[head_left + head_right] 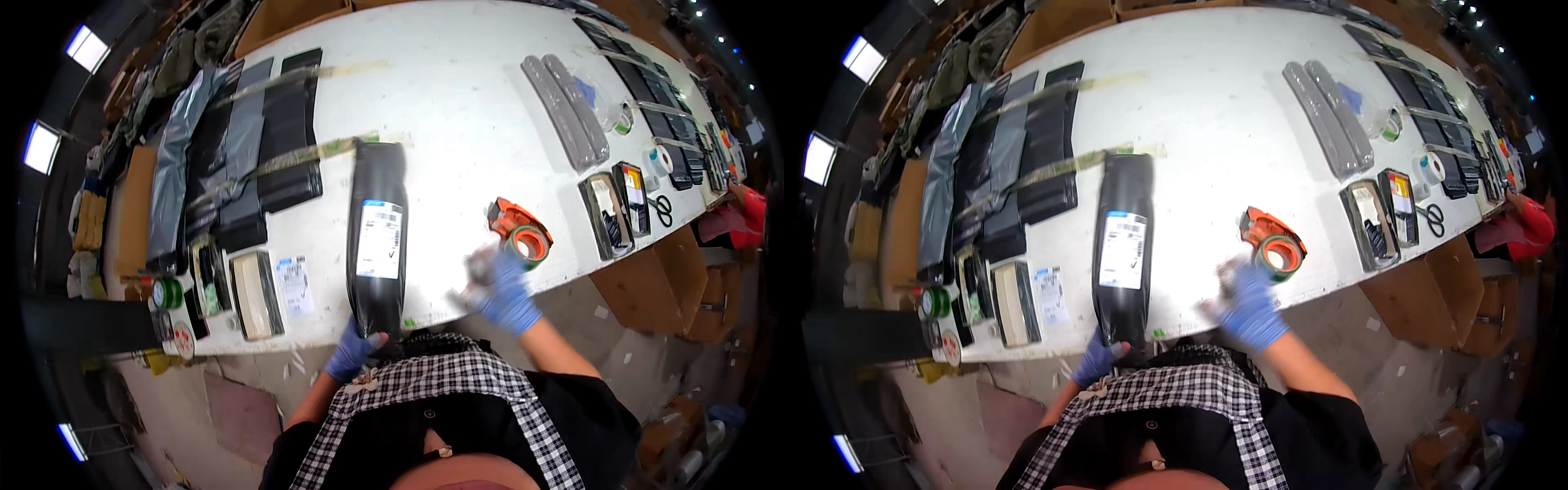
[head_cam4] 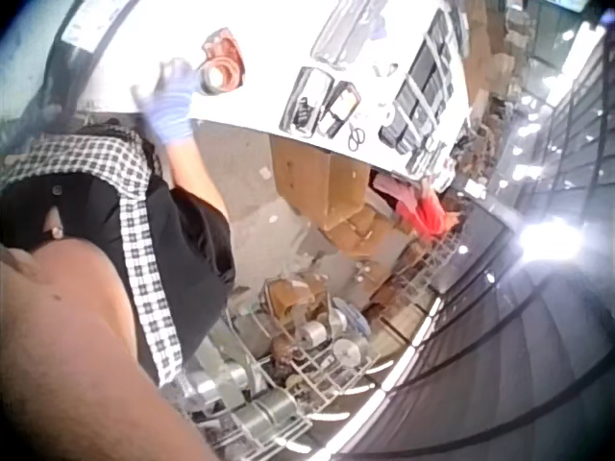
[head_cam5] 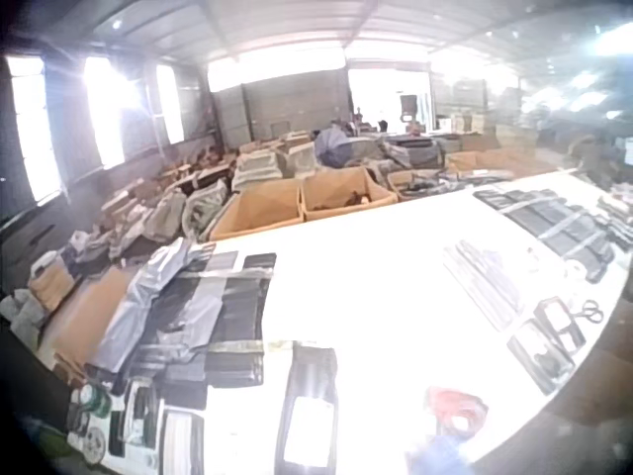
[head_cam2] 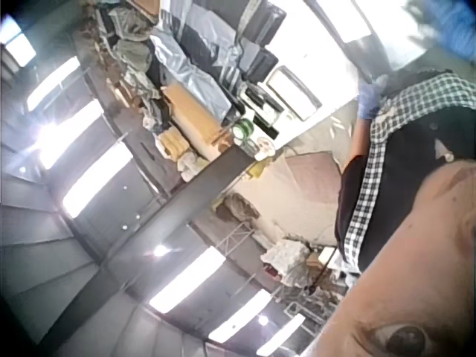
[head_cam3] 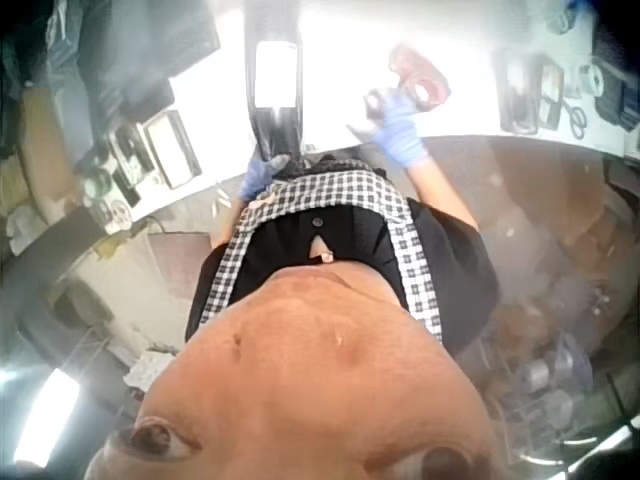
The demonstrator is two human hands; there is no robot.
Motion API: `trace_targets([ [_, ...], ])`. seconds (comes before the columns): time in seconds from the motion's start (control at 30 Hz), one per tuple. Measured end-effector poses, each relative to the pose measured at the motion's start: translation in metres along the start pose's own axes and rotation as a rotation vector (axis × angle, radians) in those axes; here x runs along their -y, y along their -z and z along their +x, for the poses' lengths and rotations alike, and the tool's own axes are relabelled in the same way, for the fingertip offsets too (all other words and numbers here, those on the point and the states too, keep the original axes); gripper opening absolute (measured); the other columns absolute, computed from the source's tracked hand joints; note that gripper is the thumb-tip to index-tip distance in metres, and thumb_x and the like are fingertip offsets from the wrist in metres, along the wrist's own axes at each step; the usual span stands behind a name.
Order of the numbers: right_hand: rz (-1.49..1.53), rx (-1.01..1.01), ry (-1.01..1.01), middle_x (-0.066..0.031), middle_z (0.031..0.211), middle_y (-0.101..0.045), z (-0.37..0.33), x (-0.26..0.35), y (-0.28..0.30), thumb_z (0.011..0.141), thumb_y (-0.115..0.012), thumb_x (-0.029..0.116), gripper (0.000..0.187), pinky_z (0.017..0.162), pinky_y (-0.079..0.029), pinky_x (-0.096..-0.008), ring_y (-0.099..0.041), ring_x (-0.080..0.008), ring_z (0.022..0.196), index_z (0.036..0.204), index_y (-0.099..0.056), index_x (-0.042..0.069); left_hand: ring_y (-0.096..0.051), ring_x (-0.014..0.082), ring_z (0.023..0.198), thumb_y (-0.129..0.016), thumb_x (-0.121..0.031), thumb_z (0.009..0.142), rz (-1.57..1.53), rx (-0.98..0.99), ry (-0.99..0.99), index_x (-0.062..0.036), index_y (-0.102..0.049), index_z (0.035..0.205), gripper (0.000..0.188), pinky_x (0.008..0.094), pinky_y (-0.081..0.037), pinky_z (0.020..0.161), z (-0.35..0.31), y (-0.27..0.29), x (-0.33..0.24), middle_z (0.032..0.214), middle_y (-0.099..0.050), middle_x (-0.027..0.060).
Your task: The person places cylindrical items wrapped in bubble wrap into black plastic mailers, seals them, and affixes shipping labels. The person uses a tape dispenser to seal the mailers and handles multiple items in sequence.
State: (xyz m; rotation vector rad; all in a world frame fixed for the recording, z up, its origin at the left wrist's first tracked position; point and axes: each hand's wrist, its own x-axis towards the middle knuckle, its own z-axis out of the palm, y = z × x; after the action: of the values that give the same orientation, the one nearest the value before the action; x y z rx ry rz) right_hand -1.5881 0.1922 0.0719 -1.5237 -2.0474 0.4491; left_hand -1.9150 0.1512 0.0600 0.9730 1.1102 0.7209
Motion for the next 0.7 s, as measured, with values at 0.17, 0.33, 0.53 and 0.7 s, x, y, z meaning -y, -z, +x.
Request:
trace_targets([
  [0.17, 1.349, 0.595, -0.475, -0.0061, 0.099, -0.06, 0.085, 0.073, -0.052, 0.082, -0.075, 0.033, 0.065, 0.069, -0.051, -0.0286, -0.058, -0.0136, 0.082, 0.132, -0.046, 0.004, -0.039, 0.0232, 0.13, -0.063, -0.036, 0.085, 0.234, -0.159, -0.53, -0.0033, -0.02, 0.149, 0.084, 0.0376, -0.032, 0.108, 0.088, -0.025, -0.046, 0.141, -0.041, 0.0126],
  [0.33, 2.13, -0.145, -0.291, -0.0129, 0.119, -0.057, 0.374, -0.002, 0.067, 0.097, -0.055, 0.021, 0.031, 0.088, -0.054, -0.0378, -0.06, -0.0268, 0.101, 0.125, -0.053, 0.009, -0.038, 0.0258, 0.132, -0.047, -0.065, 0.091, 0.049, -0.141, -0.752, -0.0077, -0.019, 0.152, 0.088, 0.0364, -0.03, 0.11, 0.196, 0.01, -0.243, 0.147, -0.035, 0.0179],
  [0.53, 0.273, -0.46, -0.02, -0.0114, 0.128, -0.06, 0.384, -0.115, 0.129, 0.088, -0.066, 0.034, 0.047, 0.099, -0.045, -0.0352, -0.054, -0.024, 0.121, 0.129, -0.058, 0.011, -0.058, 0.0249, 0.102, -0.072, -0.013, 0.078, 0.899, -0.372, -0.568, -0.0054, -0.061, 0.118, 0.041, 0.0296, -0.046, 0.091, 0.235, 0.111, -0.207, 0.112, -0.061, 0.0113],
  [0.7, -0.772, -0.056, -0.71, -0.0166, 0.133, -0.055, 0.249, -0.285, 0.12, 0.075, -0.071, 0.03, 0.058, 0.1, -0.044, -0.0402, -0.054, -0.0331, 0.121, 0.129, -0.057, 0.015, -0.057, 0.0332, 0.104, -0.078, -0.018, 0.068, 1.46, -0.369, -0.277, -0.0097, -0.061, 0.108, 0.044, 0.0393, -0.047, 0.092, 0.254, 0.222, -0.161, 0.106, -0.059, 0.012],
])
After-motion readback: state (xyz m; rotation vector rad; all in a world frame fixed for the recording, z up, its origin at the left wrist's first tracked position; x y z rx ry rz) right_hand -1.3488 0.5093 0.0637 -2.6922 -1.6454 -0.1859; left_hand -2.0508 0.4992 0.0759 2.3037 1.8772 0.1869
